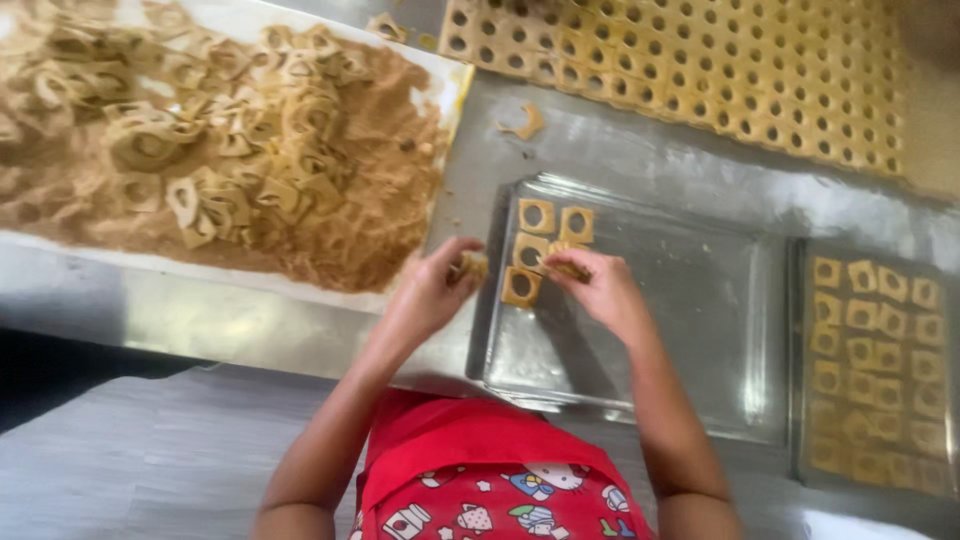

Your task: The person picks up square-shaped dough pieces from a pile on a table and places them onto metal trays.

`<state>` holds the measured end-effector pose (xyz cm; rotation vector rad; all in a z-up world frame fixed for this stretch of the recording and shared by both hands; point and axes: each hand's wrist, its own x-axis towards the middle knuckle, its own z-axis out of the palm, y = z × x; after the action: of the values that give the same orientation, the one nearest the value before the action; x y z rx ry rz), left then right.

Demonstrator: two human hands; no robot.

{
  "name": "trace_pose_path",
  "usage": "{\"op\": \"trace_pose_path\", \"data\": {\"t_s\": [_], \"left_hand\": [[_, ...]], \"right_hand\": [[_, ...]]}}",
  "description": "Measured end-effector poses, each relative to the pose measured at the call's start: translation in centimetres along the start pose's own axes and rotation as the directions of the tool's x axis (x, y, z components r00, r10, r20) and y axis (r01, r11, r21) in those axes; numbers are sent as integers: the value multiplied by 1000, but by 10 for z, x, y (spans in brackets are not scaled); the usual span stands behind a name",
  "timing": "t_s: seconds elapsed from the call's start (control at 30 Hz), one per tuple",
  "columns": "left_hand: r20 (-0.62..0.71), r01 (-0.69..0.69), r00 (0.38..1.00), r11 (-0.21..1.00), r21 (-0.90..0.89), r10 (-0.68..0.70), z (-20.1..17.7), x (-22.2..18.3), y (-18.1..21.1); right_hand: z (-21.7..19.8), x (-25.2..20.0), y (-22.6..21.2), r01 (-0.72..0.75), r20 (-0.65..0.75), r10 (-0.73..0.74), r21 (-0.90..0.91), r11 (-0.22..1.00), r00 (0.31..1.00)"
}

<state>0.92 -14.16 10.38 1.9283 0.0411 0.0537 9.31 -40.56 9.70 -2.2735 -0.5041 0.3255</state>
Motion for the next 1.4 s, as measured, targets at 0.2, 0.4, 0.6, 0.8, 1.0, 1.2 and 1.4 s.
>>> {"op": "trace_pose_path", "data": {"t_s": [0.2,0.4,0.6,0.8,1.0,1.2,1.4], "left_hand": [[267,127,958,990,-63,-106,86,-13,-22],[98,7,995,985,174,-24,126,-22,-58],[112,-8,994,982,191,-14,122,-37,-41],[434,39,897,992,121,-88,107,-19,-41],[360,-216,930,903,372,74,122,-16,-43],[300,-166,948,967,193,103,108,-6,-20],[256,-242,948,953,183,191,127,32,18]], "right_hand": [[-7,-28,78,0,100,-13,125,992,995],[21,-23,100,187,-92,-189,-33,982,978],[3,-67,90,49,0,-50,177,983,999],[21,-81,102,-180,343,73,292,939,937],[42,-99,97,-47,43,42,150,988,998],[10,-97,113,-221,15,239,439,871,971],[-55,-79,149,-141,-120,193,345,928,974]]}}
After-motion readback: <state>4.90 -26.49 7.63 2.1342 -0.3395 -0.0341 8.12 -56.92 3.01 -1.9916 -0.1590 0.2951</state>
